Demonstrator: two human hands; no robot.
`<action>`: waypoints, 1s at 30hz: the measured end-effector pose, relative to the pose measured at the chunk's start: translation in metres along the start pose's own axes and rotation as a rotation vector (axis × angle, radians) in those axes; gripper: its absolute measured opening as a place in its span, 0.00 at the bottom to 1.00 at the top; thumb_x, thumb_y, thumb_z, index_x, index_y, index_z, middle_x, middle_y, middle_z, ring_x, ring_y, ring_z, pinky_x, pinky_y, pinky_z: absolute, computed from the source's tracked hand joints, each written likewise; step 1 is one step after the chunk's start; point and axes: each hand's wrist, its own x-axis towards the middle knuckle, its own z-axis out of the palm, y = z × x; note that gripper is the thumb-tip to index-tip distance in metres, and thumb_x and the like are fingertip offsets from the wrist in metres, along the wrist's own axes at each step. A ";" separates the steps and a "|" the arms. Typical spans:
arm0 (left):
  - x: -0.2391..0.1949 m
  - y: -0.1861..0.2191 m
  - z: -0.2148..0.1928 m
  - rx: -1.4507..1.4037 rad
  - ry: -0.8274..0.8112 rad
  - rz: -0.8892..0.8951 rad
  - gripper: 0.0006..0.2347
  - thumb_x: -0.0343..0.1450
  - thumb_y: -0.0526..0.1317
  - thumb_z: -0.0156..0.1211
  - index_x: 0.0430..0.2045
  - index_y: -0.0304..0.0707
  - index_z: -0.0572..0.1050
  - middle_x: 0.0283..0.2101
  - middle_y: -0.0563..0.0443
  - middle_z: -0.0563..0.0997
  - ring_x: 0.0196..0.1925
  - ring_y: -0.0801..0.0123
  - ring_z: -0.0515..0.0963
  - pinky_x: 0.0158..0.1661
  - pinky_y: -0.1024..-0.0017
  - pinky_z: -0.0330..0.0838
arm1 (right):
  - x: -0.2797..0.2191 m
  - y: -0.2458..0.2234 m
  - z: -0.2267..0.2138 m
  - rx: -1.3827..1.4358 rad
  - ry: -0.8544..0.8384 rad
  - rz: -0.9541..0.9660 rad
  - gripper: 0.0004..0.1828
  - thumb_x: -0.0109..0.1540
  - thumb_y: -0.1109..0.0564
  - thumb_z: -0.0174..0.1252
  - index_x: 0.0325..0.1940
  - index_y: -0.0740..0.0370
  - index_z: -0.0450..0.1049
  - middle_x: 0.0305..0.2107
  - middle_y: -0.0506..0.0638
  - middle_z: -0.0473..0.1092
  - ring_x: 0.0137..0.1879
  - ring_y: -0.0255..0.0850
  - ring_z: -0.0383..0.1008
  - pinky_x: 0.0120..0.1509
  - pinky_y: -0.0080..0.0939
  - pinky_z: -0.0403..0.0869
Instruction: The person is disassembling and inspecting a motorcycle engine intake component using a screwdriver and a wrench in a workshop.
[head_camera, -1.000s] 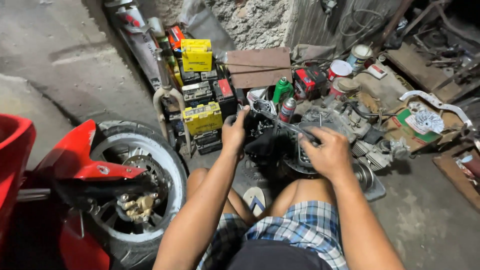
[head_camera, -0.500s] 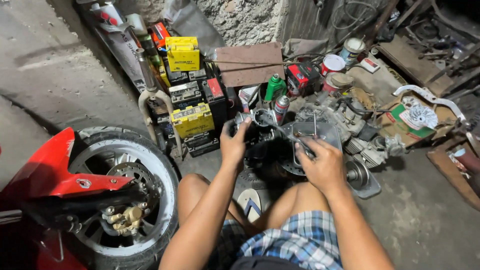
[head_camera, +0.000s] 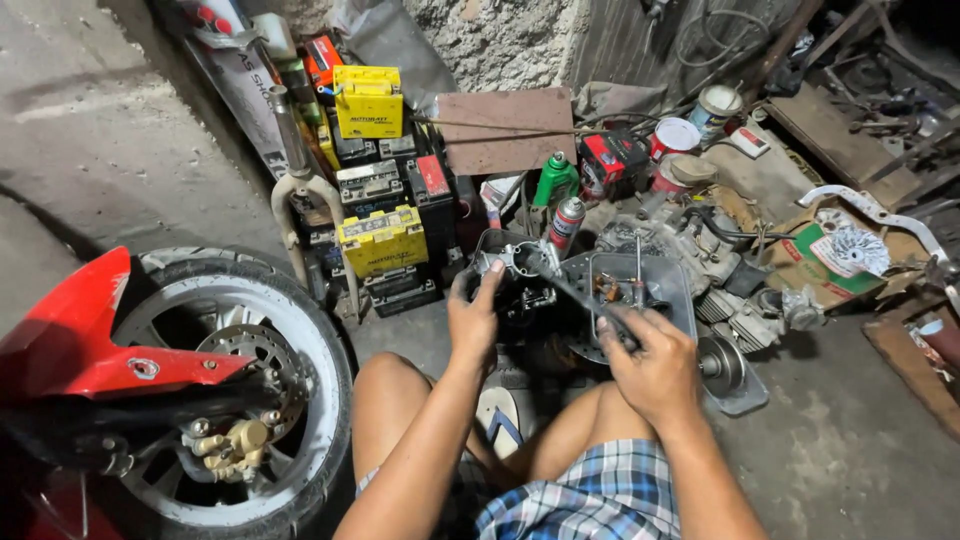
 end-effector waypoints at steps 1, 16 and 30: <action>0.007 -0.005 -0.004 0.002 -0.005 0.005 0.29 0.64 0.51 0.74 0.53 0.28 0.73 0.51 0.25 0.76 0.57 0.42 0.77 0.55 0.47 0.72 | -0.001 -0.002 0.001 0.001 0.007 0.000 0.09 0.58 0.51 0.68 0.43 0.44 0.85 0.22 0.51 0.74 0.34 0.53 0.80 0.38 0.51 0.77; 0.003 0.021 -0.026 -0.108 0.022 0.038 0.27 0.65 0.49 0.74 0.51 0.30 0.72 0.43 0.31 0.79 0.46 0.53 0.79 0.44 0.52 0.78 | 0.007 -0.033 0.006 -0.009 0.024 0.003 0.07 0.57 0.53 0.69 0.39 0.46 0.85 0.21 0.51 0.73 0.32 0.51 0.79 0.38 0.48 0.77; -0.015 0.041 -0.022 0.280 0.058 0.166 0.31 0.59 0.54 0.77 0.52 0.36 0.76 0.48 0.33 0.81 0.56 0.45 0.80 0.55 0.54 0.72 | 0.040 -0.011 -0.003 -0.363 -0.186 -0.055 0.14 0.59 0.38 0.65 0.42 0.44 0.85 0.23 0.52 0.73 0.36 0.52 0.79 0.41 0.52 0.79</action>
